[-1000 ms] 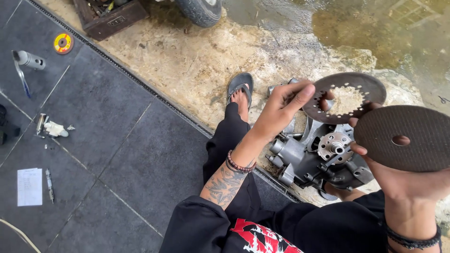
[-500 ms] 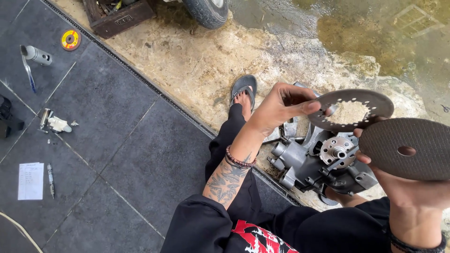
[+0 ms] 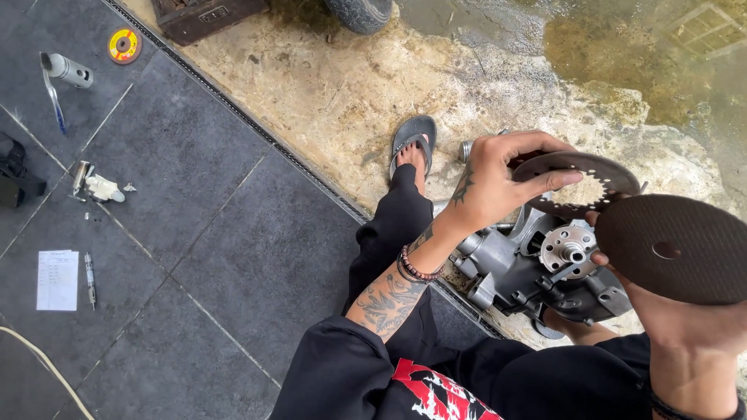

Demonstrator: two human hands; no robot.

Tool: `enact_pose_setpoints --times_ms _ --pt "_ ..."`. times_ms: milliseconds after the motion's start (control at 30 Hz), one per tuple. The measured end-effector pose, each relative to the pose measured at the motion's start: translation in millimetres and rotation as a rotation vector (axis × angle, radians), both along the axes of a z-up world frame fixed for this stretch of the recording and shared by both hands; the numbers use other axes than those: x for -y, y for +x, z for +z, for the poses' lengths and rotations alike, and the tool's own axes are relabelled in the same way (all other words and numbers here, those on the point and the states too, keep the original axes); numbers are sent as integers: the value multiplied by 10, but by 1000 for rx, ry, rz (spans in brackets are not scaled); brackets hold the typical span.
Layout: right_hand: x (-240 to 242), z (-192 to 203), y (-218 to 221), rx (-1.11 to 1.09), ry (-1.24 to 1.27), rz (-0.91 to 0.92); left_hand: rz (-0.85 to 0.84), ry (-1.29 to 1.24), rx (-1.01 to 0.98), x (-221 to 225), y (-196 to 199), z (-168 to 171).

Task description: Manually sanding a motorcycle clutch plate using a grinding disc to remove surface glaze or imperfections.

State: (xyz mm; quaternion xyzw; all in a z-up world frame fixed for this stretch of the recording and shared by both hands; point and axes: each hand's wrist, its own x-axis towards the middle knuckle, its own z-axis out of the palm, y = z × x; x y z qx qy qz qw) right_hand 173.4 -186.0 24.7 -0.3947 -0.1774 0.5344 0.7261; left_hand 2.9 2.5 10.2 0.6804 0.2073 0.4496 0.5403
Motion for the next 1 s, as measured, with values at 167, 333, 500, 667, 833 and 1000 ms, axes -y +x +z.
enact_pose_setpoints --times_ms 167,333,500,667,833,1000 --pt "108 -277 273 -134 46 34 30 25 -14 -12 46 -108" --pt "93 -265 269 -197 -7 -13 15 65 1 -34 86 -158" --pt "-49 -77 176 -335 -49 -175 26 111 -71 5 115 -183" --pt "-49 -38 99 -339 -84 -209 -83 -14 -36 158 186 -263" --pt "-46 -43 64 -275 -107 -183 -150 -124 21 164 205 -316" --pt "1 -114 122 -256 -84 -145 -67 -117 2 170 235 -310"
